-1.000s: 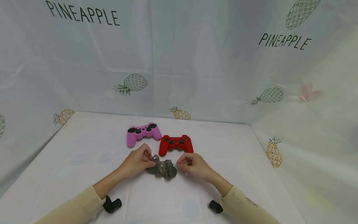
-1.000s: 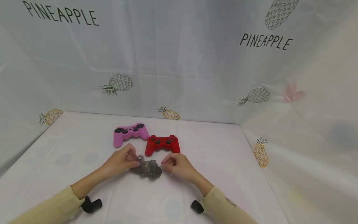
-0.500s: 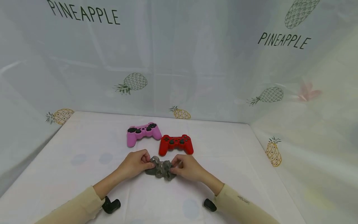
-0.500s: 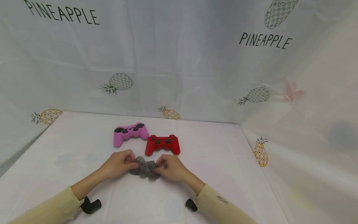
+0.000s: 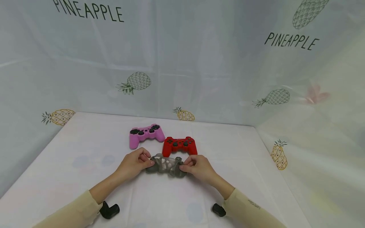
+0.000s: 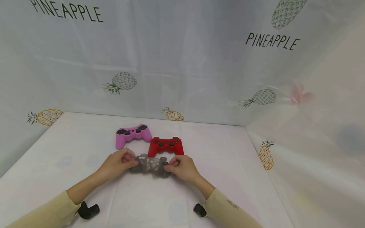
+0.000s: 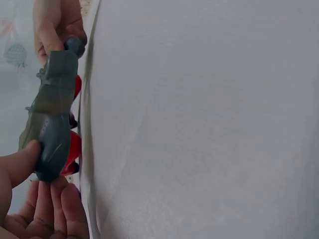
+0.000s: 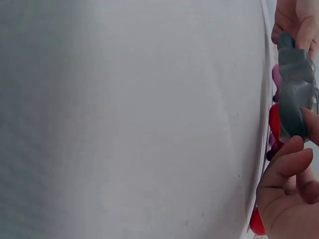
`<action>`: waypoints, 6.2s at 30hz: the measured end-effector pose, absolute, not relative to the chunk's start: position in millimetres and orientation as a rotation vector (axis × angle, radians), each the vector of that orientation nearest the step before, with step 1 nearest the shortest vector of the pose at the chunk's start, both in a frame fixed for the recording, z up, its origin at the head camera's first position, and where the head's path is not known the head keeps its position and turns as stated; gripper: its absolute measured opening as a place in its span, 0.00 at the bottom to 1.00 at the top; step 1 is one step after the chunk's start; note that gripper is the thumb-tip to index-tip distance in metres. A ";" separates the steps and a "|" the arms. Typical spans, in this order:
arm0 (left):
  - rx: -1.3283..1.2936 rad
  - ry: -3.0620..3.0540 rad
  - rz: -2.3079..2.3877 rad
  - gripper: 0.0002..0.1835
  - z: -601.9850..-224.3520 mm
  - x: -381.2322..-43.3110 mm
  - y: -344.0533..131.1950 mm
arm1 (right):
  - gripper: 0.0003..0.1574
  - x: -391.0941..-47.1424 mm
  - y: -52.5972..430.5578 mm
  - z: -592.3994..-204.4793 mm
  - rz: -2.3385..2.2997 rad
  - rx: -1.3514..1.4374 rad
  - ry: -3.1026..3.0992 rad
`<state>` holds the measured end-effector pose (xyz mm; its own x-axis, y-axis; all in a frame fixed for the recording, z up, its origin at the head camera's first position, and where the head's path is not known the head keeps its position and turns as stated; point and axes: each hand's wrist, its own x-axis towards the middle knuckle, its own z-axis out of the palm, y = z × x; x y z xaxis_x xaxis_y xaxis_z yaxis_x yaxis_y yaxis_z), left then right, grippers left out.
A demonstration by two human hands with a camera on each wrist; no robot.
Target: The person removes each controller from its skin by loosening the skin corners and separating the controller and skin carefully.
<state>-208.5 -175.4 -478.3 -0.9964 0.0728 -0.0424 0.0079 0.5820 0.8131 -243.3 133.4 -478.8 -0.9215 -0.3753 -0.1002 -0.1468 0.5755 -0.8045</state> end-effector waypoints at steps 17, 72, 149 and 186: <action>0.023 2.742 1.475 0.11 -474.0 -207.0 -177.5 | 0.19 -239.5 129.8 -472.5 -1.576 -0.323 2.362; 0.198 2.473 1.453 0.21 -465.7 -199.2 -172.4 | 0.17 -232.6 121.4 -469.9 -1.419 -0.418 2.534; 0.102 2.748 1.616 0.18 -464.0 -184.9 -156.7 | 0.20 -231.3 130.0 -462.9 -1.713 -0.287 2.267; 0.053 2.313 1.764 0.27 -468.4 -193.9 -103.8 | 0.20 -228.8 191.0 -454.4 -1.558 -0.165 2.370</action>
